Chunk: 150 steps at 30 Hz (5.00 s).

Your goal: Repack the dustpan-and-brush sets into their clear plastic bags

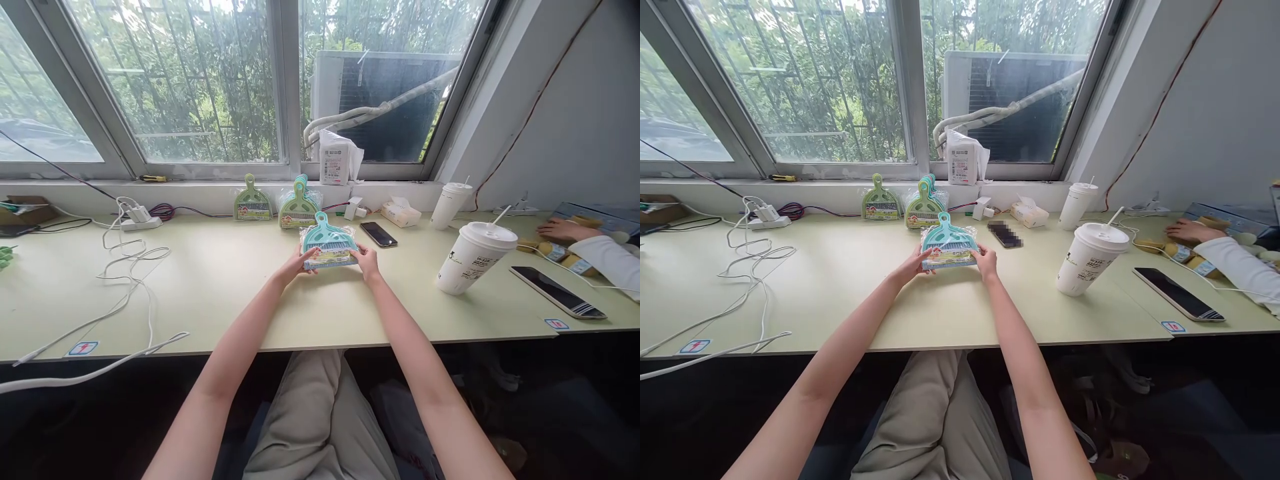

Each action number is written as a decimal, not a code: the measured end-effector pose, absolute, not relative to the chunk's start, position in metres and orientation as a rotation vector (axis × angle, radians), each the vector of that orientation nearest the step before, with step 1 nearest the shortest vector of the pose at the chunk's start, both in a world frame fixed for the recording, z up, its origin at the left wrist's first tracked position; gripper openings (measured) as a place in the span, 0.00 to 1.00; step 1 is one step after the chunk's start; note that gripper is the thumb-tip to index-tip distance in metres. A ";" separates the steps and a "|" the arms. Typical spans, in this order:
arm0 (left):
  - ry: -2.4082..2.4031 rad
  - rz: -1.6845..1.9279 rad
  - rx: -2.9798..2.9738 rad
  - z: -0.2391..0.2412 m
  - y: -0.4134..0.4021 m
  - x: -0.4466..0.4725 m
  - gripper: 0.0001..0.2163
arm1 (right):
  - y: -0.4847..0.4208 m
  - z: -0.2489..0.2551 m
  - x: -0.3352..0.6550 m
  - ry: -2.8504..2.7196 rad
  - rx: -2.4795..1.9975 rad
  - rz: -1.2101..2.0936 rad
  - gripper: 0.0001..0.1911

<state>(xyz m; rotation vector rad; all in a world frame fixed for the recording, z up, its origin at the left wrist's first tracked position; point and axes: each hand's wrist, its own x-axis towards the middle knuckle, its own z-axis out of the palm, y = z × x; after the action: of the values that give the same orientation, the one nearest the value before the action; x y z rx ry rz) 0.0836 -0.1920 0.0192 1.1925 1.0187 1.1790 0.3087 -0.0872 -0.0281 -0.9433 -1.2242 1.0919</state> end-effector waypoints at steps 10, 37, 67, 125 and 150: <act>1.216 1.520 1.500 0.008 -0.180 0.097 0.22 | -0.092 -0.022 0.310 -1.149 -0.976 1.072 0.25; 1.480 1.604 1.461 0.000 -0.175 0.090 0.05 | -0.134 0.006 0.305 -1.442 -0.838 1.399 0.52; 1.230 1.473 1.920 0.014 -0.184 0.091 0.19 | -0.120 -0.005 0.312 -1.427 -0.992 1.380 0.22; 2.098 1.242 1.675 0.004 -0.177 0.057 0.18 | -0.121 -0.012 0.278 -1.794 -1.115 0.624 0.17; 2.481 1.021 1.483 -0.011 -0.196 -0.130 0.09 | -0.002 -0.019 -0.050 -1.952 -1.051 0.474 0.24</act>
<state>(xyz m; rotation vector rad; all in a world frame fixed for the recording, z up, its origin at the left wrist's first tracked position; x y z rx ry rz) -0.1298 -0.1961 -0.0113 1.4826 2.4807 1.0209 -0.0500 -0.0020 -0.0186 -1.0506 -1.9516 0.4744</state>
